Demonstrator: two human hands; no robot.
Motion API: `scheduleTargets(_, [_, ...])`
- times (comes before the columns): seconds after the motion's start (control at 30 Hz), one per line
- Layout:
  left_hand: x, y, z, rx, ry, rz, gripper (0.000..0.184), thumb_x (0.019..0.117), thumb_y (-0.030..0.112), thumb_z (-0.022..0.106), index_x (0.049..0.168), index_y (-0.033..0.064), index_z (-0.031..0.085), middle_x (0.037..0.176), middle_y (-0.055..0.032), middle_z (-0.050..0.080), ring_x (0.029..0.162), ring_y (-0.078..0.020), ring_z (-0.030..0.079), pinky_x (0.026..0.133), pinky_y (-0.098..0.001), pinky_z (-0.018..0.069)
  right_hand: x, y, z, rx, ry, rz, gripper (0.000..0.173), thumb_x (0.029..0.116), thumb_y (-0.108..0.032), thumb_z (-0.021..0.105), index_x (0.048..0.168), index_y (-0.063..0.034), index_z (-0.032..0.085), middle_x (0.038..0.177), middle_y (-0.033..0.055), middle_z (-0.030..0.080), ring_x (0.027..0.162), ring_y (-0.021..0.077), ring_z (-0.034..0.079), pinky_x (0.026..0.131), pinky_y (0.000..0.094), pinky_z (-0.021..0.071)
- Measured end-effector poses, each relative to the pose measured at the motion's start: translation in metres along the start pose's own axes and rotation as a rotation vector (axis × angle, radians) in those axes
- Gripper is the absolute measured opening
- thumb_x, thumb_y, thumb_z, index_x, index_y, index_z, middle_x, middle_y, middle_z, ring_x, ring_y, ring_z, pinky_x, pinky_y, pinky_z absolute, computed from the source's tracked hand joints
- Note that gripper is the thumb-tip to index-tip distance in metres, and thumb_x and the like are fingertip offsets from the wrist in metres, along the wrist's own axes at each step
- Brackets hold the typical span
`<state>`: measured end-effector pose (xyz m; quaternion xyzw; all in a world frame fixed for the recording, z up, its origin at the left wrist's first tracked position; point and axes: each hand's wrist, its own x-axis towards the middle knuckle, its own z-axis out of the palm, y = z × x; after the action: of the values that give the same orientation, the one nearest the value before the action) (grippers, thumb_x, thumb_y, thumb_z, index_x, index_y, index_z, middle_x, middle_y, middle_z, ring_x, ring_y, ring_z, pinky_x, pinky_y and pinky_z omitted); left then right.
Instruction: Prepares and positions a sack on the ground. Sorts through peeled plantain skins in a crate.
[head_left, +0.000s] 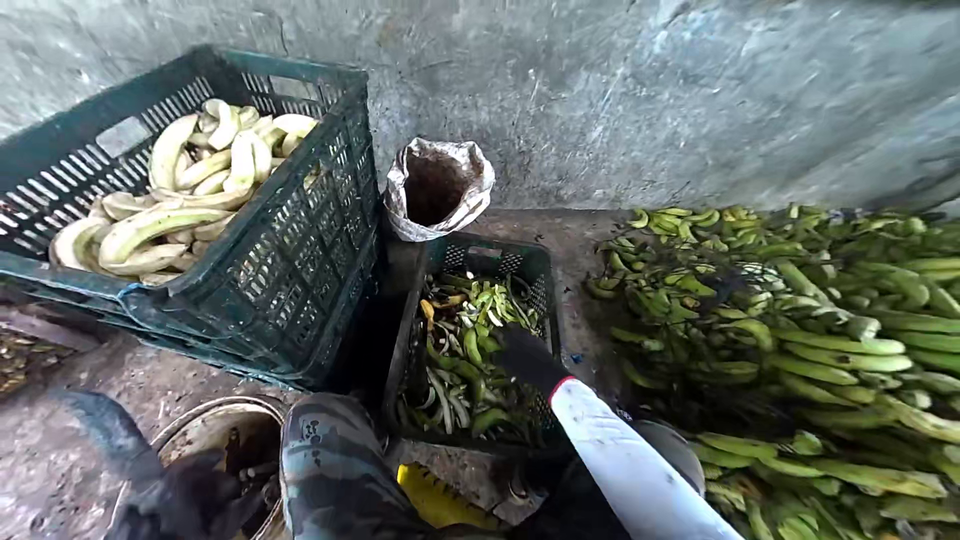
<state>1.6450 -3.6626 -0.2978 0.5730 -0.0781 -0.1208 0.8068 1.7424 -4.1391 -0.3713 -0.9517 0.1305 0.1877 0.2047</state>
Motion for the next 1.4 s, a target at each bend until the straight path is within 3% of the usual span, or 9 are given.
scheduleTargets(0.1, [0.064, 0.007, 0.096, 0.096, 0.025, -0.040, 0.036, 0.1079, 0.039, 0.037, 0.110, 0.0185, 0.066, 0.083, 0.0084, 0.066, 0.073, -0.0064, 0.063, 0.076, -0.0284, 0.0567, -0.033, 0.022, -0.039, 0.545, 0.211, -0.106, 0.058, 0.0933, -0.027, 0.071, 0.143, -0.0041, 0.052, 0.138, 0.0169, 0.059, 0.123, 0.0250, 0.060, 0.105, 0.0445, 0.0507])
scheduleTargets(0.17, [0.102, -0.012, 0.140, 0.179, -0.046, -0.090, 0.032, 0.1053, 0.034, 0.041, 0.108, 0.0130, 0.066, 0.076, 0.0060, 0.065, 0.065, -0.0071, 0.062, 0.067, -0.0265, 0.0577, -0.061, 0.026, -0.058, 1.014, 0.330, -0.160, 0.055, 0.0967, -0.018, 0.068, 0.145, -0.0027, 0.047, 0.129, 0.0134, 0.063, 0.111, 0.0160, 0.065, 0.093, 0.0318, 0.0569])
scheduleTargets(0.27, [0.146, -0.053, 0.190, 0.319, -0.246, -0.111, 0.043, 0.1041, 0.040, 0.056, 0.127, 0.0032, 0.062, 0.097, -0.0068, 0.070, 0.077, -0.0160, 0.068, 0.068, -0.0328, 0.0596, -0.075, 0.033, -0.076, 1.358, 0.492, -0.217, 0.051, 0.0997, -0.018, 0.062, 0.146, -0.0091, 0.043, 0.119, 0.0108, 0.065, 0.099, 0.0181, 0.068, 0.078, 0.0331, 0.0599])
scheduleTargets(0.47, [0.184, -0.094, 0.266, 0.439, -0.381, -0.132, 0.046, 0.1054, 0.037, 0.054, 0.142, 0.0082, 0.052, 0.113, -0.0094, 0.067, 0.088, -0.0176, 0.069, 0.074, -0.0380, 0.0614, -0.083, 0.034, -0.087, 1.306, 0.734, -0.375, 0.058, 0.0979, -0.013, 0.061, 0.149, -0.0001, 0.038, 0.127, 0.0127, 0.064, 0.108, 0.0159, 0.067, 0.089, 0.0311, 0.0600])
scheduleTargets(0.67, [0.192, -0.138, 0.251, 0.605, -0.307, -0.186, 0.041, 0.0948, 0.040, 0.071, 0.119, 0.0066, 0.063, 0.096, -0.0078, 0.067, 0.080, -0.0178, 0.067, 0.075, -0.0389, 0.0598, -0.036, 0.059, -0.043, 1.695, 0.567, -0.218, 0.027, 0.1086, -0.023, 0.044, 0.128, -0.0076, 0.053, 0.093, 0.0076, 0.069, 0.078, 0.0163, 0.070, 0.063, 0.0328, 0.0621])
scheduleTargets(0.73, [0.194, -0.139, 0.249, 0.590, -0.348, -0.159, 0.035, 0.1004, 0.032, 0.064, 0.128, 0.0102, 0.063, 0.104, -0.0064, 0.069, 0.088, -0.0158, 0.068, 0.082, -0.0373, 0.0584, -0.030, 0.061, -0.044, 1.693, 0.569, -0.243, 0.028, 0.1097, -0.027, 0.039, 0.124, -0.0082, 0.055, 0.093, 0.0065, 0.070, 0.080, 0.0158, 0.071, 0.068, 0.0349, 0.0633])
scheduleTargets(0.9, [0.193, -0.147, 0.249, 0.465, -0.276, -0.212, 0.045, 0.1102, 0.030, 0.042, 0.149, 0.0084, 0.048, 0.128, -0.0141, 0.065, 0.108, -0.0213, 0.068, 0.094, -0.0421, 0.0570, -0.027, 0.043, -0.051, 1.367, 0.791, -0.098, 0.066, 0.0994, -0.023, 0.060, 0.154, -0.0061, 0.028, 0.119, 0.0102, 0.062, 0.092, 0.0131, 0.067, 0.075, 0.0322, 0.0607])
scheduleTargets(1.1, [0.187, -0.158, 0.260, 0.308, -0.220, -0.149, 0.040, 0.1071, 0.037, 0.045, 0.127, 0.0054, 0.060, 0.080, -0.0017, 0.062, 0.067, -0.0123, 0.062, 0.065, -0.0331, 0.0582, -0.038, 0.021, -0.046, 1.203, 0.919, -0.315, 0.062, 0.1004, -0.019, 0.059, 0.151, 0.0027, 0.031, 0.126, 0.0131, 0.060, 0.106, 0.0131, 0.065, 0.090, 0.0317, 0.0588])
scheduleTargets(1.4, [0.186, -0.165, 0.274, 0.339, -0.285, -0.120, 0.041, 0.1083, 0.037, 0.041, 0.126, 0.0049, 0.059, 0.080, -0.0024, 0.062, 0.066, -0.0123, 0.062, 0.063, -0.0315, 0.0579, -0.037, 0.009, -0.030, 1.174, 1.041, -0.529, 0.060, 0.1007, -0.012, 0.057, 0.148, 0.0100, 0.028, 0.132, 0.0106, 0.056, 0.114, 0.0057, 0.061, 0.099, 0.0259, 0.0538])
